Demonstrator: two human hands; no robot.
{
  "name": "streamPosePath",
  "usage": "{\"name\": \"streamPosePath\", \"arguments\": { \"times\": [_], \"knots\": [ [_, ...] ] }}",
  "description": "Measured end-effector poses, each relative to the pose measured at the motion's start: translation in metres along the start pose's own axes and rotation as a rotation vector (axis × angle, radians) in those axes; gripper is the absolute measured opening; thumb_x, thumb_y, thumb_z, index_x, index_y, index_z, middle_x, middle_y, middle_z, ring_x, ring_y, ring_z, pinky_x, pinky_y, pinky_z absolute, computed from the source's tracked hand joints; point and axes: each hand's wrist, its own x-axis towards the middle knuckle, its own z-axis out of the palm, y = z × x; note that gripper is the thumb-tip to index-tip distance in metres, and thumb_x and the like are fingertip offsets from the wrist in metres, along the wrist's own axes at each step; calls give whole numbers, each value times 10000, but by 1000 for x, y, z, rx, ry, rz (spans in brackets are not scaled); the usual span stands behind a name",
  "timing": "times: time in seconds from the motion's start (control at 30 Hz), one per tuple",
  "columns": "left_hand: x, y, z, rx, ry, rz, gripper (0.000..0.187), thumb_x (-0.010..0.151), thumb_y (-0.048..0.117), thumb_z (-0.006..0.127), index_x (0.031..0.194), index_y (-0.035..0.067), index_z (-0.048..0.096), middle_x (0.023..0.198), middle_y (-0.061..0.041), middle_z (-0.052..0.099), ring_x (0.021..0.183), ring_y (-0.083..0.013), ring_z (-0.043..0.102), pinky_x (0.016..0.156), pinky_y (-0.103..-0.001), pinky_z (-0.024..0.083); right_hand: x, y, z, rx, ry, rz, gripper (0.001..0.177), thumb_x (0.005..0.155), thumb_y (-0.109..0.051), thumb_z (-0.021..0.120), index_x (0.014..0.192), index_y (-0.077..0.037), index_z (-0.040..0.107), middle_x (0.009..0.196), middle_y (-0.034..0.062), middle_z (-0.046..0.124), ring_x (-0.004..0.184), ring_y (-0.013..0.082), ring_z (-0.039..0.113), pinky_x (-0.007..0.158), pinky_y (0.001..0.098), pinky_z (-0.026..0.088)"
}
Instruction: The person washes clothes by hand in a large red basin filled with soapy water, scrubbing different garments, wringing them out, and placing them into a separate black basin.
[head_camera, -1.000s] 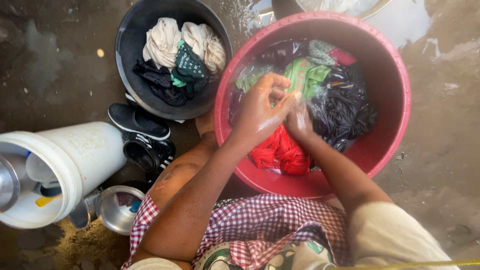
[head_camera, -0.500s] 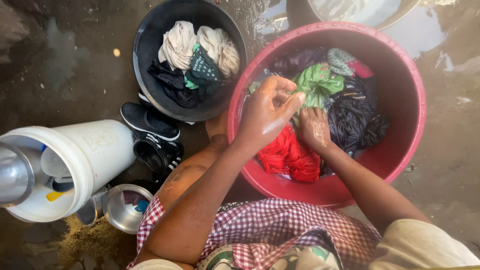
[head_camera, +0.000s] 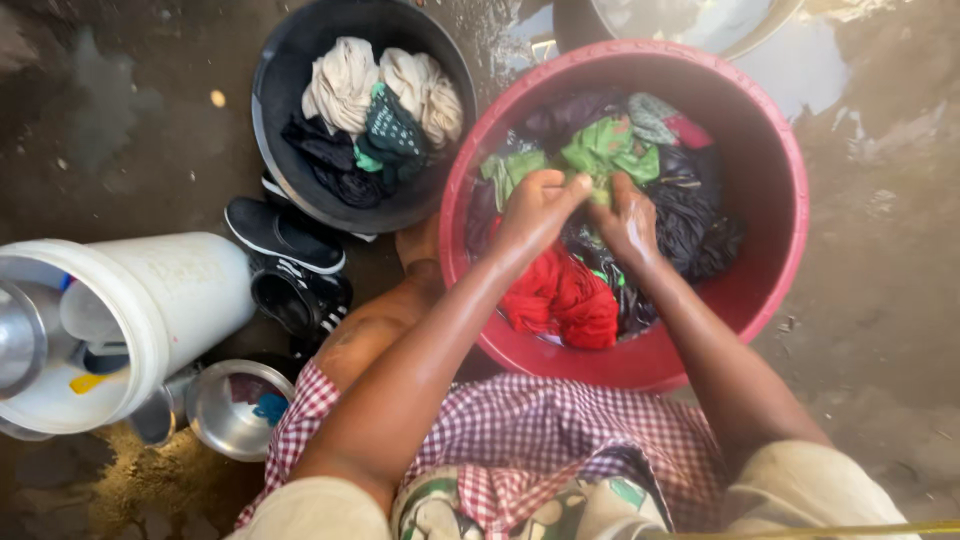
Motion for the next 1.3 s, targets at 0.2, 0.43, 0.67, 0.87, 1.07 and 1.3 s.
{"name": "streamPosePath", "arguments": {
  "times": [0.2,0.43,0.67,0.87,1.07,1.3],
  "knots": [
    [37,-87,25,-862,-269,-545,552,923,538,589,1133,43,712,1066,-138,720,900,-232,694,814,-382,587,-100,-161,-79,188,43,-641,472,706,-185,671,1147,-27,606,897,160,660,788,322,690,744,433,567],
    [27,-126,81,-429,-165,-336,362,990,331,635,1090,-6,719,937,-106,697,787,-215,655,696,-409,539,-47,-47,-25,60,319,-469,151,944,-273,731,886,-137,698,758,67,670,629,192,634,584,370,532],
    [3,-39,49,-436,-84,-109,303,964,270,697,1103,1,699,991,-75,716,877,-158,657,818,-355,546,21,29,-51,180,493,167,356,1049,-390,676,986,-41,635,798,119,690,713,307,630,643,470,505],
    [7,-34,33,-387,244,-107,433,910,211,739,1244,-14,578,1128,-97,693,1017,-145,643,881,-284,509,32,26,16,-558,145,-392,424,921,-294,678,1281,-71,683,1035,179,676,995,373,627,849,506,472],
    [-3,-13,26,-453,154,-50,446,913,187,749,1255,-47,584,1088,-99,665,932,-147,625,775,-293,496,115,109,107,-651,-584,10,399,869,-285,730,1214,-87,706,1067,173,694,1016,360,649,921,487,474],
    [-6,21,22,-261,45,-11,511,830,205,807,1250,2,601,1062,-75,666,916,-143,638,785,-307,536,92,73,44,-524,-453,-51,369,796,-273,803,1121,-110,738,1111,165,720,1046,342,680,1022,459,477]
  ]
}}
